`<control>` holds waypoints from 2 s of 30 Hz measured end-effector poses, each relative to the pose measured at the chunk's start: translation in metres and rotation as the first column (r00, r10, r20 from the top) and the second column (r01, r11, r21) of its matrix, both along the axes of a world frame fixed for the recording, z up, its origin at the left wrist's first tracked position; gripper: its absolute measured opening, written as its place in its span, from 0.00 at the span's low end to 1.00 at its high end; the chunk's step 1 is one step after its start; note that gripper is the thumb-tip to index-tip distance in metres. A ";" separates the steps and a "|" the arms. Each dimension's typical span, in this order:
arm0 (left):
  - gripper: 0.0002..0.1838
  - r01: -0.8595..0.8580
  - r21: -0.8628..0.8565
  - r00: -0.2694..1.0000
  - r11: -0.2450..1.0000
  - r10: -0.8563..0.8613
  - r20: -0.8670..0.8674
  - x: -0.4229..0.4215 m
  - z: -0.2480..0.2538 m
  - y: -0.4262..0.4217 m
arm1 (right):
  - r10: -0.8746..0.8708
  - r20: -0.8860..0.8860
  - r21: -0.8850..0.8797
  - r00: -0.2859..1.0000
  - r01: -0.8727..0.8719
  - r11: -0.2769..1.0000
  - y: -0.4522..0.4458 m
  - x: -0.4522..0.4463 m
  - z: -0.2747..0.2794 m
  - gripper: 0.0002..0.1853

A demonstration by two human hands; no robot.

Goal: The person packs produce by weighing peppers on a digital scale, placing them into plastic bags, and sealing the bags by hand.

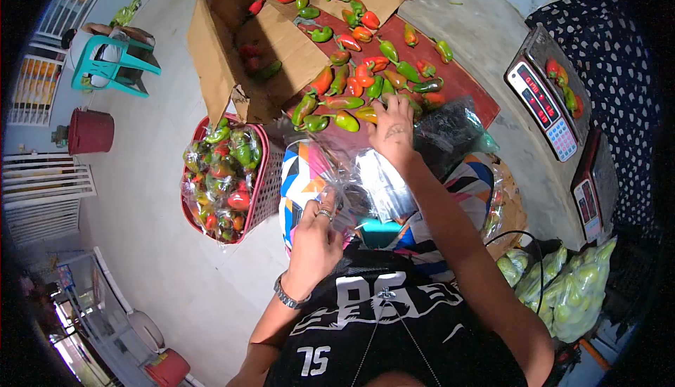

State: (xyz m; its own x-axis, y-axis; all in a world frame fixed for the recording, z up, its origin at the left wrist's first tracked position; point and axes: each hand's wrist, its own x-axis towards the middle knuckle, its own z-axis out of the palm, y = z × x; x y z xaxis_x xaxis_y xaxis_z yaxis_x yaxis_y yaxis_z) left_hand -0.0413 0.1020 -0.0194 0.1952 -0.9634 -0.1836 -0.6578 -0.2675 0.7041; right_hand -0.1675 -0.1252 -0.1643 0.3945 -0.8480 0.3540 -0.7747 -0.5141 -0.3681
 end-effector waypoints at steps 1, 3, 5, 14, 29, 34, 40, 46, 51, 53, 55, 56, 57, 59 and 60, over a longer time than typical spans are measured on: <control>0.41 0.000 0.009 1.000 1.000 0.000 -0.008 -0.001 0.001 0.000 | -0.006 -0.071 0.017 0.997 0.008 1.000 -0.001 0.002 -0.005 0.19; 0.41 0.007 0.029 1.000 1.000 -0.007 -0.021 0.000 0.002 0.000 | -0.020 -0.210 0.051 0.977 0.032 0.998 -0.010 0.009 -0.024 0.18; 0.40 0.013 -0.005 0.999 1.000 -0.014 -0.032 0.002 0.001 0.002 | -0.025 -0.152 0.060 0.988 0.034 0.998 -0.013 0.012 -0.027 0.18; 0.40 -0.005 -0.056 1.000 0.998 0.005 0.000 0.013 -0.002 0.000 | -0.029 -0.015 0.029 0.999 0.029 0.999 0.000 0.005 -0.014 0.19; 0.33 0.072 0.040 0.997 0.997 -0.071 -0.030 0.028 -0.001 -0.002 | -0.218 0.013 0.006 0.976 0.218 0.976 -0.177 0.054 -0.014 0.19; 0.33 0.110 -0.091 0.993 0.990 -0.113 -0.022 0.033 -0.009 -0.004 | 0.054 -0.150 0.327 0.987 -0.002 0.945 -0.233 0.004 -0.029 0.24; 0.32 0.064 0.056 0.997 0.996 -0.061 -0.054 0.028 -0.008 -0.015 | 0.301 -0.264 0.328 0.917 -0.208 0.922 -0.189 0.009 -0.019 0.27; 0.29 0.113 -0.190 0.993 0.975 -0.119 -0.021 0.019 -0.021 -0.016 | 0.193 -0.038 0.186 0.980 -0.183 0.965 -0.176 -0.004 0.003 0.31; 0.29 0.125 -0.047 0.987 0.991 -0.129 -0.092 0.003 -0.015 -0.026 | -0.074 0.432 0.369 0.899 -0.101 0.924 -0.150 -0.071 0.051 0.29; 0.30 0.161 -0.050 0.984 0.986 -0.164 -0.076 -0.001 -0.015 -0.030 | -0.219 0.413 0.333 0.884 0.077 0.940 -0.162 -0.124 0.038 0.29; 0.30 0.199 -0.036 0.979 0.979 -0.200 -0.027 -0.007 -0.012 -0.034 | -0.399 0.402 0.315 0.824 0.284 0.905 -0.170 -0.182 0.047 0.29; 0.30 0.212 -0.049 0.977 0.976 -0.213 -0.011 -0.010 -0.013 -0.035 | -0.435 0.403 0.292 0.805 0.338 0.895 -0.174 -0.221 0.048 0.29; 0.30 0.224 -0.061 0.975 0.973 -0.224 0.004 -0.012 -0.013 -0.036 | -0.507 0.476 0.339 0.719 0.381 0.860 -0.180 -0.257 0.054 0.28; 0.30 0.218 -0.022 0.975 0.976 -0.219 -0.032 -0.018 -0.012 -0.037 | -0.564 0.629 0.503 0.534 0.274 0.820 -0.188 -0.332 0.078 0.18; 0.30 0.214 -0.001 0.976 0.977 -0.213 -0.050 -0.021 -0.011 -0.037 | -0.626 0.700 0.632 0.344 0.110 0.767 -0.182 -0.363 0.099 0.12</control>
